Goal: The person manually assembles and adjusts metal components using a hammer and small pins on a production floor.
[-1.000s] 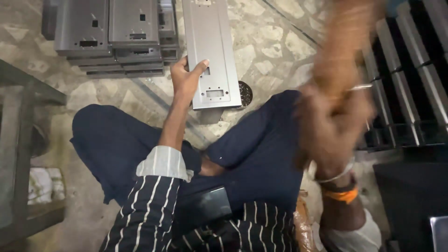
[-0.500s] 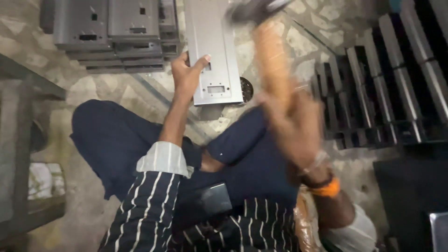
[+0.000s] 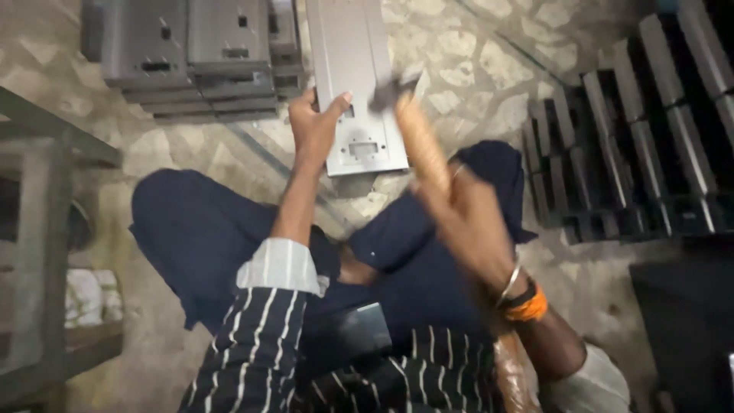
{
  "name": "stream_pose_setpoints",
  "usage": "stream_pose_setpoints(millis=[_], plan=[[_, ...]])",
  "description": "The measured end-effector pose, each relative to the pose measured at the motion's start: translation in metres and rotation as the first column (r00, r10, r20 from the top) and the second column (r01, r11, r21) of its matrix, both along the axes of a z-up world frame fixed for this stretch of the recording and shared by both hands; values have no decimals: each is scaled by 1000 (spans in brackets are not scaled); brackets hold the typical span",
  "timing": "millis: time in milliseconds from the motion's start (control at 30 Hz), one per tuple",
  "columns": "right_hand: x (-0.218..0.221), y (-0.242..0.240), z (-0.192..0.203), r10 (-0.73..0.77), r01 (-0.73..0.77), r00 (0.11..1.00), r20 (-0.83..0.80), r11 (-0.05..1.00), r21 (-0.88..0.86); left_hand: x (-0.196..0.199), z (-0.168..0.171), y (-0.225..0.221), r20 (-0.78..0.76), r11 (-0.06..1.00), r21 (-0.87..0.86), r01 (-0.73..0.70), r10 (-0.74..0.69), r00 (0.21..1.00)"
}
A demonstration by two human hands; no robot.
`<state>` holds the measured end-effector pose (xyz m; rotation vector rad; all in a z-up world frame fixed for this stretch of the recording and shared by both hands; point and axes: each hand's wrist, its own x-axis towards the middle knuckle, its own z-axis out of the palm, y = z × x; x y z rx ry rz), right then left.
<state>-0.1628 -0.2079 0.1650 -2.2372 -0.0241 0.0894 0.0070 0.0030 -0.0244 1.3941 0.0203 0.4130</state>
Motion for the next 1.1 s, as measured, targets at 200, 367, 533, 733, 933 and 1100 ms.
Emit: stream_pose_setpoints(millis=[200,367,533,733,933,1100], plan=[[-1,-2,63,-150,-83,849,507,910,407,-5,27,-2,-139,999,37,-8,13,990],[-5,-5,-49,24,-110,895,445,980,168,-3,21,-2,-123,1000,25,-4,7,992],[1,-1,-34,154,-105,980,124,938,-332,1,16,0,-86,1000,-9,-3,2,996],[1,-4,56,-29,-98,814,580,978,186,0,10,0,-80,999,44,7,-3,997],[-11,4,-3,-56,-141,768,638,957,255,-1,14,-2,-94,1000,20,13,-11,996],[1,1,-52,72,-96,993,-93,950,-298,2,1,3,-40,997,80,-2,5,999]])
